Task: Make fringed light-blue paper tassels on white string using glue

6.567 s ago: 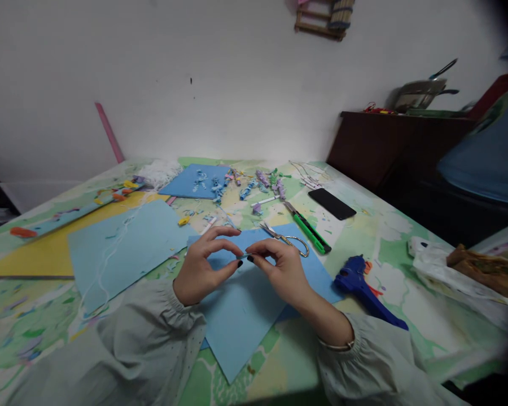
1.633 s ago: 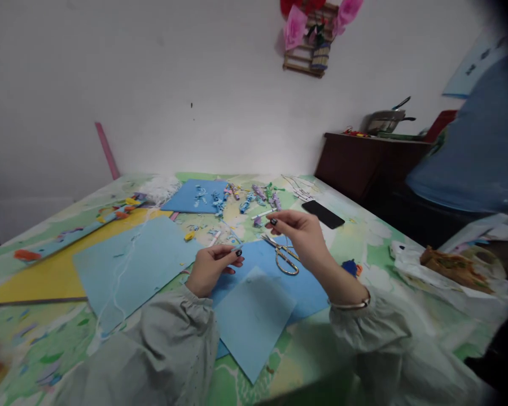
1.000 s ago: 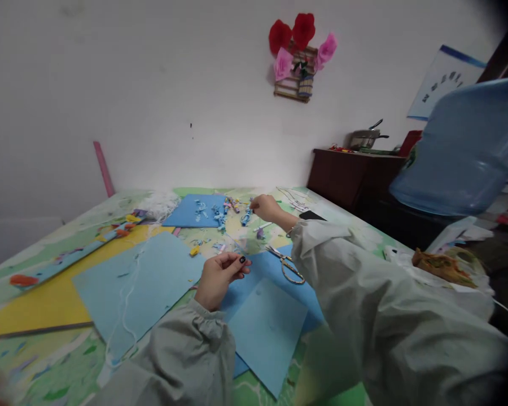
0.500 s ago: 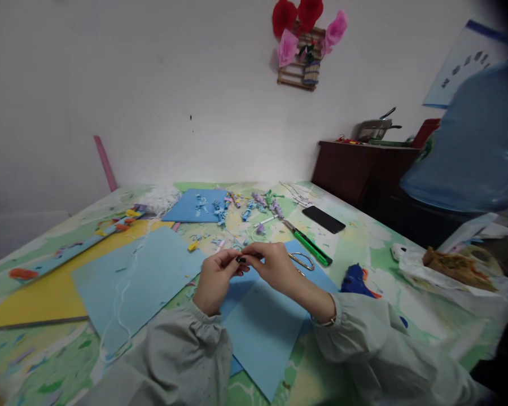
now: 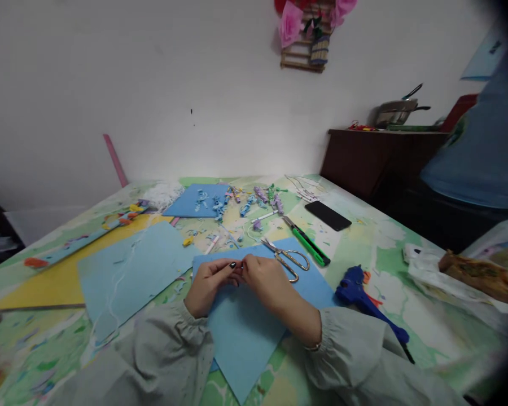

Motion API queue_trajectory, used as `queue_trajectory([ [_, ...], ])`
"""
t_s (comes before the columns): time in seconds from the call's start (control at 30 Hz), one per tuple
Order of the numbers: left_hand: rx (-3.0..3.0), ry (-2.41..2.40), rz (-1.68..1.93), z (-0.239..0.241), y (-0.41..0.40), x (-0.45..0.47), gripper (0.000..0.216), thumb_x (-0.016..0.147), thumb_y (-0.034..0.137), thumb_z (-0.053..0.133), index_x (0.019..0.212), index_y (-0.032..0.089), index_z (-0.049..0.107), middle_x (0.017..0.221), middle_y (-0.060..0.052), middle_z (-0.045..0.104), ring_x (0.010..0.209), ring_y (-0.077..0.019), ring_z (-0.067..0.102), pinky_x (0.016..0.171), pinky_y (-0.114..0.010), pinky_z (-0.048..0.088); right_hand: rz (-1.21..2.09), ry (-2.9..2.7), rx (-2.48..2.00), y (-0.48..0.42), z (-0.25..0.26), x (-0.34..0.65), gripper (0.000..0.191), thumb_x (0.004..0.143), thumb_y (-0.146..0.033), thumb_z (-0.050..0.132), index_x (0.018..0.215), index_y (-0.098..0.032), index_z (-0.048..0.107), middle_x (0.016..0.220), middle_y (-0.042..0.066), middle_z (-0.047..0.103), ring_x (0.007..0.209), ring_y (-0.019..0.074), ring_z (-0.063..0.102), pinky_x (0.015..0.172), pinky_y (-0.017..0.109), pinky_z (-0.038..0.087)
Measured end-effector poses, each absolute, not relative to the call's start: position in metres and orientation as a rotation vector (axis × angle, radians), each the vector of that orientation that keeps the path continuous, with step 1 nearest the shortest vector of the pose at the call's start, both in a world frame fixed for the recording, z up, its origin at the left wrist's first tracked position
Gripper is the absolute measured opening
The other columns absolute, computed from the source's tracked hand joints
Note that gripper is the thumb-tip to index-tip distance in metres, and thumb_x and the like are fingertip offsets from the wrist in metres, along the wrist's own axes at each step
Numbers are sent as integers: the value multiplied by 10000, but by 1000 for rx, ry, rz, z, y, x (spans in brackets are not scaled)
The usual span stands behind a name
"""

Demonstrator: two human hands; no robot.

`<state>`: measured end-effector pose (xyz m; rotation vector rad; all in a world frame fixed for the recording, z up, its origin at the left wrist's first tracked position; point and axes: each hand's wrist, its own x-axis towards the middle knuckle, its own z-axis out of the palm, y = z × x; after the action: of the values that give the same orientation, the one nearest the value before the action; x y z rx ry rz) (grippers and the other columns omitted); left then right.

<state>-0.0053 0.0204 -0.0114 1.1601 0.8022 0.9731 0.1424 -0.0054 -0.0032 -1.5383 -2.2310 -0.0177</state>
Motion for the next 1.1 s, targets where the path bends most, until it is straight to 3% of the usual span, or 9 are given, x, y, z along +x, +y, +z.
queue_trajectory([
  [0.47,1248,873,987,-6,23,-12,281,605,353,739,734,103,738,661,-123,709,580,-198,634,543,-282,468,39,-2093,-1573,5,-7,142,154,867,-173,442,905,-136,587,786,97,698,727,205,658,601,254,392],
  [0.67,1333,990,1044,-10,36,-26,158,522,221,791,564,147,658,469,-13,604,392,-102,495,397,-197,367,94,-1970,-1594,6,1,154,212,915,-188,353,983,-157,551,797,52,684,725,152,640,627,227,380],
  [0.8,1298,1042,1113,-16,44,-36,178,525,238,778,571,153,629,470,4,581,398,-87,469,398,-180,350,147,-1961,-1677,1,-1,162,303,944,-237,286,903,-149,573,805,101,666,753,196,629,655,273,390],
  [0.9,1274,1077,1136,-17,48,-43,167,524,229,775,585,143,646,509,-25,612,415,-96,491,401,-186,354,185,-1993,-1724,-5,-6,163,272,870,-367,484,911,-115,581,907,170,640,890,276,599,727,333,409],
  [0.97,1255,1093,1148,-16,50,-48,164,529,228,771,596,137,653,524,-47,624,414,-107,502,397,-197,356,211,-2013,-1744,-9,-8,160,426,721,-408,674,971,-81,565,980,208,607,970,330,559,775,378,414],
  [1.1,1199,1082,1234,-13,52,-57,184,548,238,758,609,140,615,517,-43,602,426,-114,500,408,-207,360,337,-2066,-1753,-16,-7,154,572,575,-299,792,1041,-100,527,995,175,595,839,287,604,692,358,461],
])
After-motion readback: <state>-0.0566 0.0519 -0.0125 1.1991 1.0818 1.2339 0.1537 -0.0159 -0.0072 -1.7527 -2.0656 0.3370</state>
